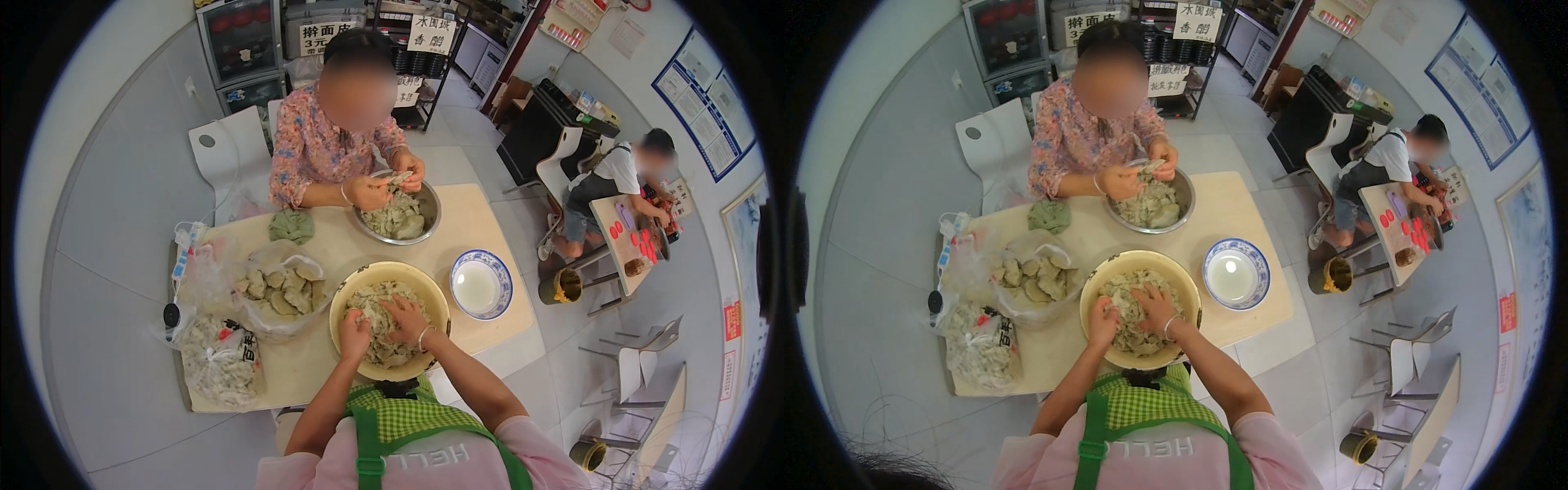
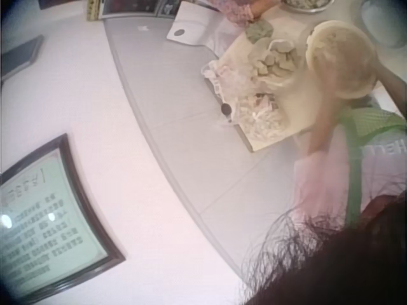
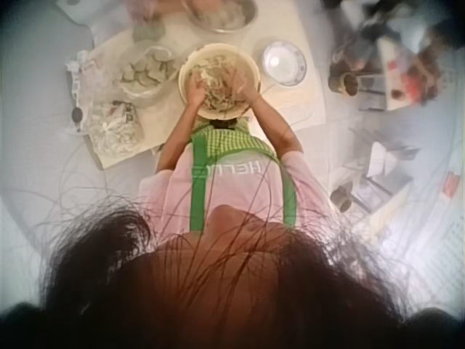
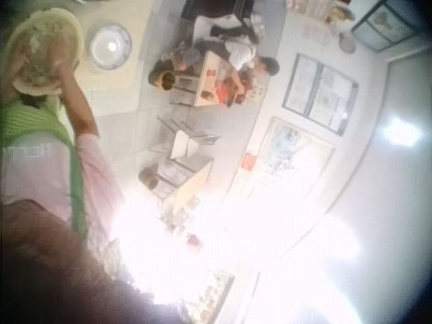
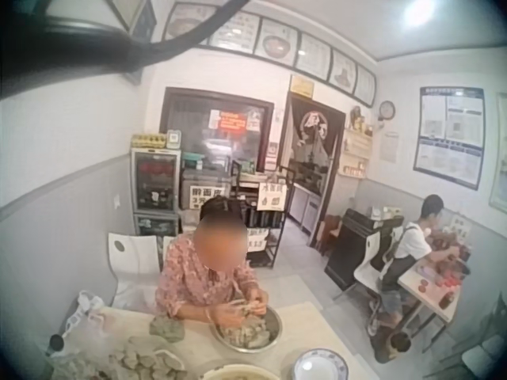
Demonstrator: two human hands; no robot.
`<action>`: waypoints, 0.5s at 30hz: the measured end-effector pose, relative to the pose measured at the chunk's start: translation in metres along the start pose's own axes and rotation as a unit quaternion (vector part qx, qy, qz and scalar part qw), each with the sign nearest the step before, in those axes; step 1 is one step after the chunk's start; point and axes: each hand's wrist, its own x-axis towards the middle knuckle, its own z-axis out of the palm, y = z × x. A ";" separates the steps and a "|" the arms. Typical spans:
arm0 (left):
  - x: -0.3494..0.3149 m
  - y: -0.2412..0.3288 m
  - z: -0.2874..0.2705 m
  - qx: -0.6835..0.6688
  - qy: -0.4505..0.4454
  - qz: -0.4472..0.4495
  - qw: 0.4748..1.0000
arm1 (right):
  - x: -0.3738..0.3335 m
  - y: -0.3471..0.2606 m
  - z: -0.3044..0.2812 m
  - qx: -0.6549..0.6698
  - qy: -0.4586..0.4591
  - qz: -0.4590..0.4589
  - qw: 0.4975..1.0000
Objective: The person is making dumplings by hand at a table. They repeatedly take dough wrappers and filling, fold the wrappers around the filling, and seal them. A second person is visible in the background also preparing food.
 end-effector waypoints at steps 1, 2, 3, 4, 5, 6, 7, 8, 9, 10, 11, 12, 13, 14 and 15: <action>-0.002 0.005 -0.001 -0.012 0.000 -0.027 1.000 | -0.005 -0.004 0.003 -0.007 -0.014 0.018 1.000; -0.006 0.010 -0.003 -0.025 -0.001 -0.053 0.998 | -0.006 -0.001 0.008 0.019 -0.030 0.042 0.998; -0.010 0.019 -0.004 -0.038 0.000 -0.081 0.996 | -0.007 0.002 0.011 0.043 -0.045 0.066 0.996; -0.010 0.020 -0.003 -0.048 0.006 -0.084 0.995 | -0.005 0.012 0.017 0.099 -0.060 0.098 0.988; -0.010 0.020 -0.002 -0.057 0.013 -0.088 0.994 | -0.006 0.022 0.023 0.155 -0.074 0.129 0.977; -0.011 0.022 -0.002 -0.066 0.021 -0.092 0.993 | -0.003 0.020 0.023 0.165 -0.064 0.155 0.972; -0.012 0.025 -0.002 -0.062 0.020 -0.095 0.993 | -0.001 0.019 0.025 0.176 -0.054 0.180 0.966; -0.014 0.027 -0.002 -0.057 0.019 -0.097 0.993 | 0.002 0.018 0.025 0.186 -0.044 0.207 0.960; -0.014 0.030 -0.004 -0.054 0.020 -0.100 0.993 | 0.007 0.016 0.020 0.225 -0.058 0.249 0.940; -0.014 0.027 -0.005 -0.071 0.011 -0.097 0.993 | 0.013 0.009 0.012 0.264 -0.073 0.290 0.917; -0.012 0.023 -0.005 -0.087 0.003 -0.095 0.992 | 0.017 0.001 0.003 0.301 -0.088 0.330 0.890; -0.011 0.020 -0.004 -0.103 -0.010 -0.092 0.990 | 0.017 -0.011 -0.010 0.360 -0.096 0.304 0.877; -0.013 0.027 -0.004 -0.119 -0.021 -0.090 0.989 | 0.017 -0.024 -0.023 0.418 -0.103 0.277 0.859; -0.015 0.036 -0.003 -0.135 -0.032 -0.089 0.986 | 0.017 -0.031 -0.029 0.473 -0.108 0.249 0.838; -0.017 0.042 -0.003 -0.151 -0.041 -0.086 0.984 | 0.017 -0.031 -0.026 0.464 -0.091 0.216 0.854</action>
